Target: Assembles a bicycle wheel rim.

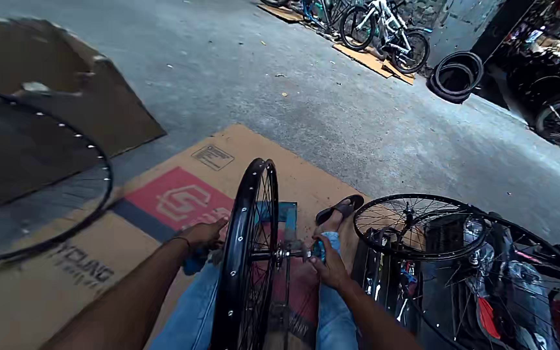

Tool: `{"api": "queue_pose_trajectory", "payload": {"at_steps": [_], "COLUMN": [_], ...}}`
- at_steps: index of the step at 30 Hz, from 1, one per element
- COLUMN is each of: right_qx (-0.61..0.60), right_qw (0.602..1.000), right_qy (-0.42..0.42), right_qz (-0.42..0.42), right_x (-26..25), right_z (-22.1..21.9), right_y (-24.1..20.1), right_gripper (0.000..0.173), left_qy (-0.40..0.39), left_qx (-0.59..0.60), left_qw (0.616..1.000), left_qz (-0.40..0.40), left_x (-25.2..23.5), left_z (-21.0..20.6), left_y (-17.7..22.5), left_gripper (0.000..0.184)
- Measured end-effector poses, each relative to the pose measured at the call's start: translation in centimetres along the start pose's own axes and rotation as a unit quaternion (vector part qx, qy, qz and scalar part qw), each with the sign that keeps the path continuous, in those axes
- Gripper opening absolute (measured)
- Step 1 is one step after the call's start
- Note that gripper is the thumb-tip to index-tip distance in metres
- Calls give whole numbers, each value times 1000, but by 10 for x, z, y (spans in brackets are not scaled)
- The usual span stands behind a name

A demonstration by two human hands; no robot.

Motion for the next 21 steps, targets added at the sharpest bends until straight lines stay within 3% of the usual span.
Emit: {"api": "queue_pose_trajectory", "payload": {"at_steps": [2, 4, 6, 7, 9, 11, 12, 13, 15, 16, 18, 19, 20, 21], "right_qx": [-162, -265, -339, -361, -338, -163, -22, 111, 231, 234, 118, 1, -125, -229], "right_qw": [967, 865, 789, 782, 844, 949, 976, 976, 942, 941, 981, 989, 971, 930], "right_qy": [-77, -191, -281, -294, -281, -233, -212, -175, -84, -62, -109, -150, -174, -193], "right_qz": [-180, -382, -428, -414, -308, -139, -37, 72, 227, 238, 105, -5, -111, -215], "right_x": [-5, -2, -2, -2, -4, -17, -26, -31, -20, -16, -18, -16, -12, -12], "right_z": [9, 9, 5, 4, 5, 12, 21, 26, 22, 22, 25, 24, 22, 23], "right_y": [0, 10, 20, 23, 24, 16, 6, -4, -11, -9, 3, 14, 23, 28], "right_gripper": [60, 65, 59, 48, 22, 56, 71, 77, 82, 87, 96, 84, 65, 59], "left_qy": [19, 48, 104, 130, 197, 235, 213, 156, 9, -36, -28, -6, 26, 69], "left_qx": [137, 180, 171, 166, 149, 81, 38, -8, -57, -33, 68, 128, 175, 201], "left_qw": [990, 973, 946, 936, 925, 936, 955, 979, 997, 994, 990, 987, 982, 977], "left_qz": [-26, -138, -256, -283, -289, -250, -204, -131, 41, 99, 117, 97, 60, -7], "left_x": [26, 35, 48, 53, 56, 49, 47, 47, 52, 51, 28, 15, 11, 16], "left_z": [2, -3, -9, -14, -16, -5, 2, 8, 9, 4, 4, 2, -1, -2], "left_y": [14, -6, -36, -49, -55, -40, -28, -16, 4, 9, 11, 3, -4, -5], "left_gripper": [69, 50, 36, 36, 38, 53, 61, 69, 76, 76, 77, 79, 80, 74]}}
Point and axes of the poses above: each hand's wrist, its own x-axis away from the middle knuckle, its own z-axis out of the back of the hand, y = z × x, the point moved 5 cm from there along -x, towards the middle knuckle, and after that the axes turned 1 degree about x, right-handed, at the moved point
